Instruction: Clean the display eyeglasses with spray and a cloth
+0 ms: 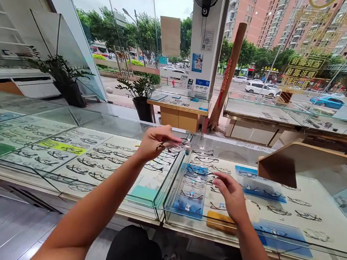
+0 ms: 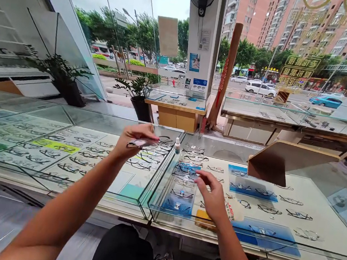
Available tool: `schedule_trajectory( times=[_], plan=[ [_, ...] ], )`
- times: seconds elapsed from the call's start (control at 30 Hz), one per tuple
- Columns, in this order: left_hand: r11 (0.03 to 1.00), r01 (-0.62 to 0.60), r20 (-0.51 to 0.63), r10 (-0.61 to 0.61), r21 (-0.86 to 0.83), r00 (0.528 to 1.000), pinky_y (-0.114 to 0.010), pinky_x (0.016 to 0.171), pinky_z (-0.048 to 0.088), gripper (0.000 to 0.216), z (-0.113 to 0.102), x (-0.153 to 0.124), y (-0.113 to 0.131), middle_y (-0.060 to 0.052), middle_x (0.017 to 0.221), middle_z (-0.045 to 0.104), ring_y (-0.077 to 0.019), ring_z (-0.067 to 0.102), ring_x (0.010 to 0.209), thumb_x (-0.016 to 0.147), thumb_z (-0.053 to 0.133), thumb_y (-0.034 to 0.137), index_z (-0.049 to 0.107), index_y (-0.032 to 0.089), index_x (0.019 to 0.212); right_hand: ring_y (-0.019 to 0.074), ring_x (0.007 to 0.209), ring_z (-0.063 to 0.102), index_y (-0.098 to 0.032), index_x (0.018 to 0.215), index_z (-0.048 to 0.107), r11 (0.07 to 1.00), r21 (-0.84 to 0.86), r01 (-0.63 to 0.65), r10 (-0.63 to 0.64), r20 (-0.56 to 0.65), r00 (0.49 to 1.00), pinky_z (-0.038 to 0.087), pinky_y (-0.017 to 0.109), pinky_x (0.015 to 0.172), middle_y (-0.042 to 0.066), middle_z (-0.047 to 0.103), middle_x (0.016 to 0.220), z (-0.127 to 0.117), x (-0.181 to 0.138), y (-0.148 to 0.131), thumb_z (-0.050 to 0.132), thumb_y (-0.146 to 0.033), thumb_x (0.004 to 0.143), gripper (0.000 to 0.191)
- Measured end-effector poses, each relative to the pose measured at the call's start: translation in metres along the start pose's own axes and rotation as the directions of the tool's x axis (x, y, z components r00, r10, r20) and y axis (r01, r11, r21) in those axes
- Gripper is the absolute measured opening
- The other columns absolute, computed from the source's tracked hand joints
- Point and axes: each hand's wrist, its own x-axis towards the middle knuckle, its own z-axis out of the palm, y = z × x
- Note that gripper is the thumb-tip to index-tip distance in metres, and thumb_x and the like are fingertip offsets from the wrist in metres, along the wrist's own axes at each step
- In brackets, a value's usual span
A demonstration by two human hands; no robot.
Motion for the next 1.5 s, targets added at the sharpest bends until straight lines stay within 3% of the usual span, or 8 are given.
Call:
schedule_trajectory(
  times=[0.1, 0.33, 0.57, 0.7, 0.9, 1.07, 1.27, 1.5],
  plan=[
    [0.947, -0.095, 0.032, 0.11, -0.308, 0.993, -0.031, 0.06, 0.032, 0.014, 0.041, -0.017, 0.041, -0.002, 0.058, 0.055, -0.0165, 0.045, 0.064, 0.078, 0.092, 0.038, 0.089, 0.032, 0.091, 0.0206, 0.083, 0.07, -0.026, 0.128, 0.073, 0.946, 0.324, -0.008, -0.049, 0.167, 0.985, 0.058, 0.037, 0.08, 0.005, 0.079, 0.096, 0.035, 0.018, -0.046, 0.072, -0.052, 0.098, 0.039],
    [0.847, -0.097, 0.048, 0.143, -0.523, 0.989, -0.035, 0.063, 0.032, 0.012, 0.078, -0.031, 0.066, -0.001, 0.05, 0.048, -0.0172, 0.04, 0.063, 0.076, 0.094, 0.043, 0.088, 0.034, 0.082, 0.0148, 0.063, 0.067, -0.022, 0.097, 0.07, 0.873, 0.487, 0.019, -0.051, 0.054, 0.997, 0.055, 0.028, 0.059, 0.003, 0.078, 0.082, 0.044, 0.003, -0.083, 0.083, -0.046, 0.09, 0.028],
    [0.871, 0.002, 0.103, 0.056, -0.492, 0.993, -0.036, 0.06, 0.038, 0.024, 0.088, -0.035, 0.083, -0.002, 0.045, 0.046, -0.0187, 0.044, 0.06, 0.067, 0.096, 0.053, 0.082, 0.034, 0.063, 0.014, 0.054, 0.066, -0.021, 0.105, 0.071, 0.864, 0.502, 0.041, -0.043, -0.008, 0.999, 0.055, 0.026, 0.049, 0.001, 0.077, 0.078, 0.04, -0.007, -0.087, 0.084, -0.047, 0.089, 0.033],
    [0.912, 0.052, 0.012, -0.052, -0.407, 0.999, -0.03, 0.057, 0.044, 0.027, 0.087, -0.03, 0.093, -0.002, 0.064, 0.061, -0.0146, 0.054, 0.061, 0.071, 0.096, 0.047, 0.088, 0.03, 0.09, 0.0168, 0.056, 0.071, -0.02, 0.1, 0.071, 0.876, 0.447, 0.183, -0.127, -0.154, 0.98, 0.059, 0.028, 0.05, 0.003, 0.079, 0.078, 0.026, -0.007, -0.102, 0.082, -0.046, 0.092, 0.029],
    [0.98, -0.037, -0.231, -0.01, -0.196, 0.973, -0.029, 0.081, 0.062, 0.028, 0.067, -0.019, 0.117, -0.008, 0.099, 0.079, -0.0185, 0.074, 0.09, 0.079, 0.092, 0.034, 0.084, 0.023, 0.104, 0.018, 0.063, 0.075, -0.022, 0.101, 0.071, 0.838, 0.181, 0.514, -0.413, -0.405, 0.816, 0.061, 0.029, 0.051, 0.002, 0.08, 0.081, -0.009, 0.011, -0.148, 0.079, -0.039, 0.095, 0.02],
    [0.961, -0.181, -0.303, 0.112, -0.211, 0.946, -0.032, 0.083, 0.066, 0.024, 0.062, 0.005, 0.138, -0.005, 0.092, 0.081, -0.0188, 0.078, 0.088, 0.079, 0.093, 0.039, 0.083, 0.024, 0.095, 0.0171, 0.068, 0.076, -0.024, 0.1, 0.068, 0.773, 0.082, 0.63, -0.55, -0.409, 0.728, 0.062, 0.03, 0.056, 0.0, 0.078, 0.084, -0.013, 0.025, -0.175, 0.077, -0.04, 0.096, 0.018],
    [0.918, -0.206, -0.38, 0.066, -0.34, 0.923, -0.033, 0.078, 0.067, 0.04, 0.073, 0.027, 0.149, 0.0, 0.09, 0.081, -0.0191, 0.08, 0.086, 0.073, 0.092, 0.061, 0.074, 0.027, 0.084, 0.0214, 0.09, 0.078, -0.028, 0.104, 0.06, 0.796, 0.167, 0.582, -0.512, -0.327, 0.794, 0.062, 0.032, 0.06, 0.005, 0.079, 0.11, -0.004, 0.033, -0.185, 0.07, -0.053, 0.098, 0.027],
    [0.929, -0.269, -0.361, 0.167, -0.254, 0.917, -0.041, 0.085, 0.066, 0.039, 0.07, 0.026, 0.161, 0.002, 0.075, 0.077, -0.0193, 0.077, 0.077, 0.075, 0.091, 0.06, 0.073, 0.026, 0.081, 0.0221, 0.093, 0.076, -0.03, 0.103, 0.062, 0.722, 0.118, 0.682, -0.622, -0.321, 0.714, 0.064, 0.038, 0.075, 0.002, 0.075, 0.094, -0.017, 0.035, -0.19, 0.069, -0.052, 0.1, 0.024]
  ],
)
